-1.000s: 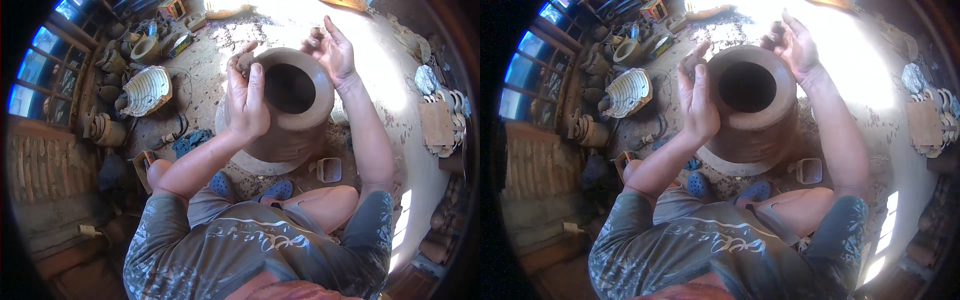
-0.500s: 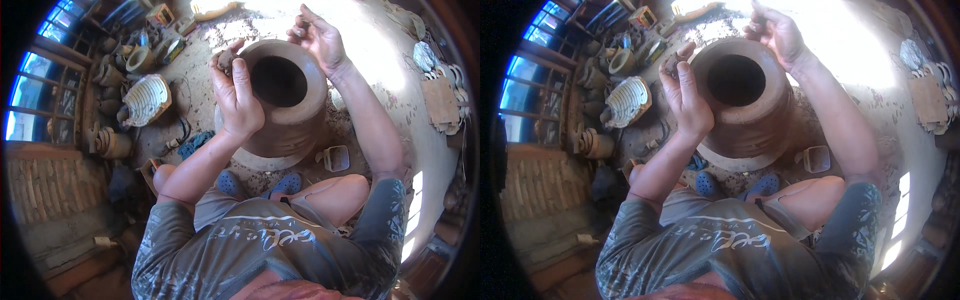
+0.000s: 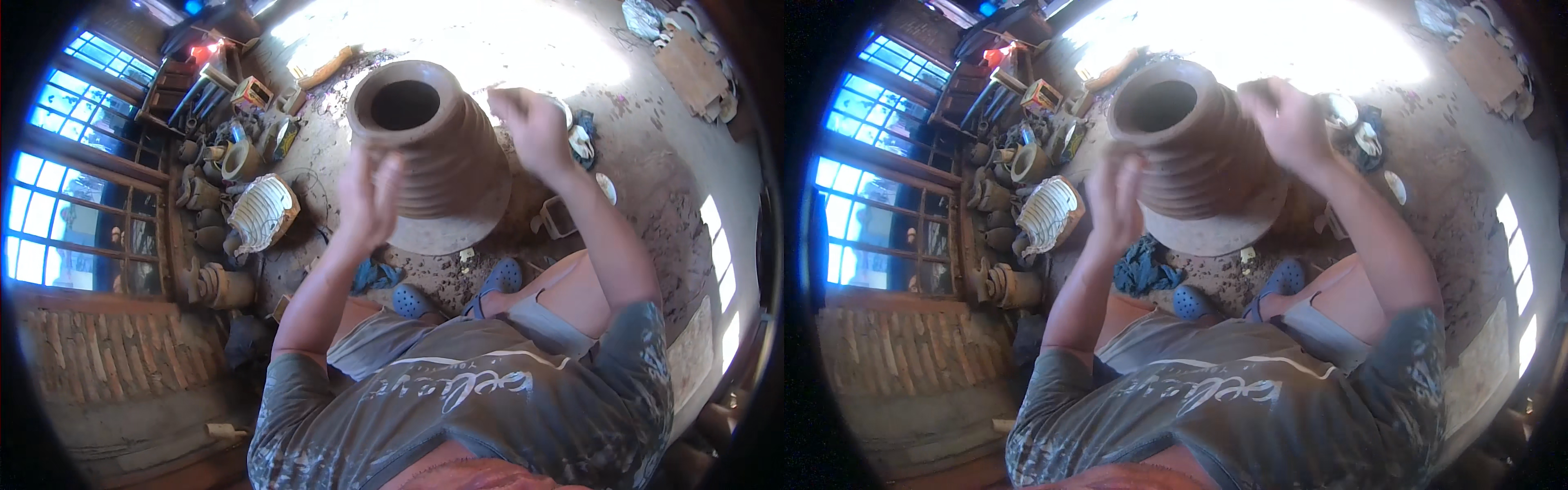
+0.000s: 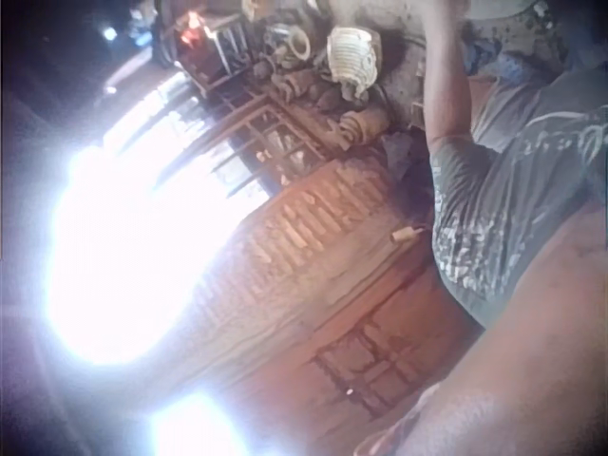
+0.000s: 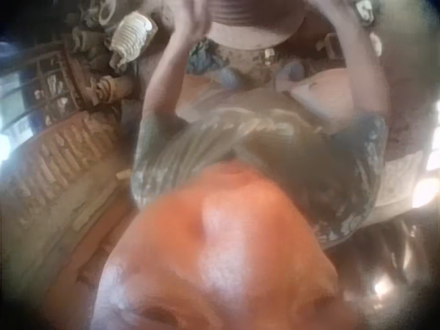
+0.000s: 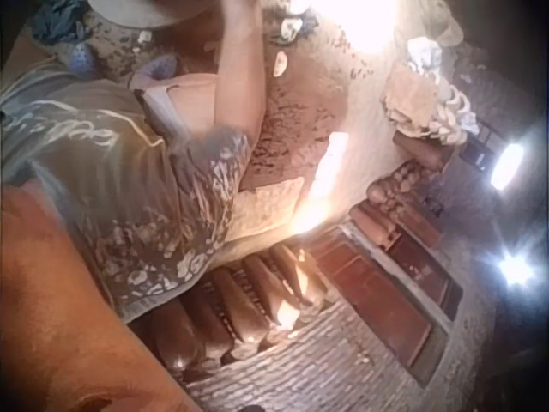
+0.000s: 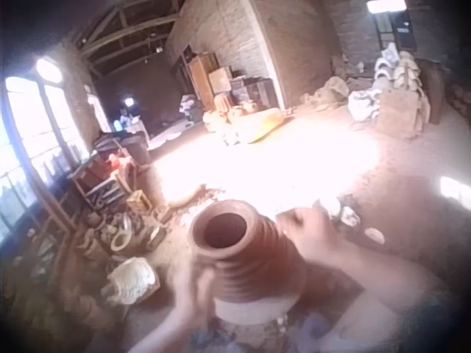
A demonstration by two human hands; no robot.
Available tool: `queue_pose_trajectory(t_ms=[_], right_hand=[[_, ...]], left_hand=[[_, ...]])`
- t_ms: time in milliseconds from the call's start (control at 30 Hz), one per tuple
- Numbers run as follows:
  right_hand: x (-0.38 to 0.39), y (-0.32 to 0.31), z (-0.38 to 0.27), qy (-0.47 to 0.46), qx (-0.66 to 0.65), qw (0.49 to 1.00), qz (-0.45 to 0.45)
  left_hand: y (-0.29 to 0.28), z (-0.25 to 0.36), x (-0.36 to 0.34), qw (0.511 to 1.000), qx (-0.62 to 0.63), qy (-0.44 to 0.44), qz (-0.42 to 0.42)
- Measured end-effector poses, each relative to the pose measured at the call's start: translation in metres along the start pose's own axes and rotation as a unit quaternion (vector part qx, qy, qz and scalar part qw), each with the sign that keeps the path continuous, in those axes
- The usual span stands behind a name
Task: The person shapes the rim and upper body of a large clay vessel on a pottery wheel by hand, then uses a brush to apply a liquid substance to the exterior and a small tool to refine the inner rim.
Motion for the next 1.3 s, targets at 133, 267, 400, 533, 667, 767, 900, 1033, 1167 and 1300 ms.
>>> queue_pose_trajectory(t_ms=[133,267,400,533,667,767,900,1033,1167,1300], right_hand=[[0.137,-0.014,-0.034,-0.281,0.01,0.958,-0.059],[0.199,-0.027,-0.028,-0.308,0.118,0.942,-0.064],[0.231,-0.062,0.003,-0.274,0.149,0.949,-0.052],[0.229,-0.157,0.032,-0.133,0.13,0.976,0.11],[0.242,-0.273,0.048,-0.071,0.234,0.938,0.244],[0.255,-0.318,0.052,-0.129,0.326,0.894,0.281],[0.294,-0.369,0.069,-0.033,0.507,0.791,0.34],[0.342,-0.39,0.193,0.189,0.527,0.798,0.221],[0.388,-0.293,0.261,0.372,0.342,0.863,0.003],[0.441,-0.18,0.34,0.283,0.373,0.867,-0.17]], left_hand=[[0.068,0.005,0.063,0.933,0.079,-0.102,-0.335],[0.118,0.017,0.103,0.835,0.171,-0.146,-0.501],[0.127,0.042,0.091,0.84,0.024,-0.044,-0.54],[0.068,0.062,-0.003,0.945,-0.221,0.169,-0.172],[0.016,-0.004,-0.083,0.819,-0.477,0.227,-0.223],[-0.048,-0.073,-0.08,0.75,-0.506,0.244,-0.349],[-0.029,-0.085,-0.098,0.768,-0.487,0.283,-0.305],[0.026,-0.053,-0.113,0.78,-0.528,0.186,-0.28],[0.03,-0.053,-0.115,0.781,-0.583,0.077,-0.212],[0.099,0.03,-0.046,0.801,-0.483,0.345,-0.073]])
Point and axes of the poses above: each hand's wrist, its own x-axis away from the middle knuckle, its own y-axis out of the palm, z = x × y, the point moved 4 cm from there along -x, towards the middle knuckle, and after that the axes turned 3 degrees about x, right-handed, at the moved point
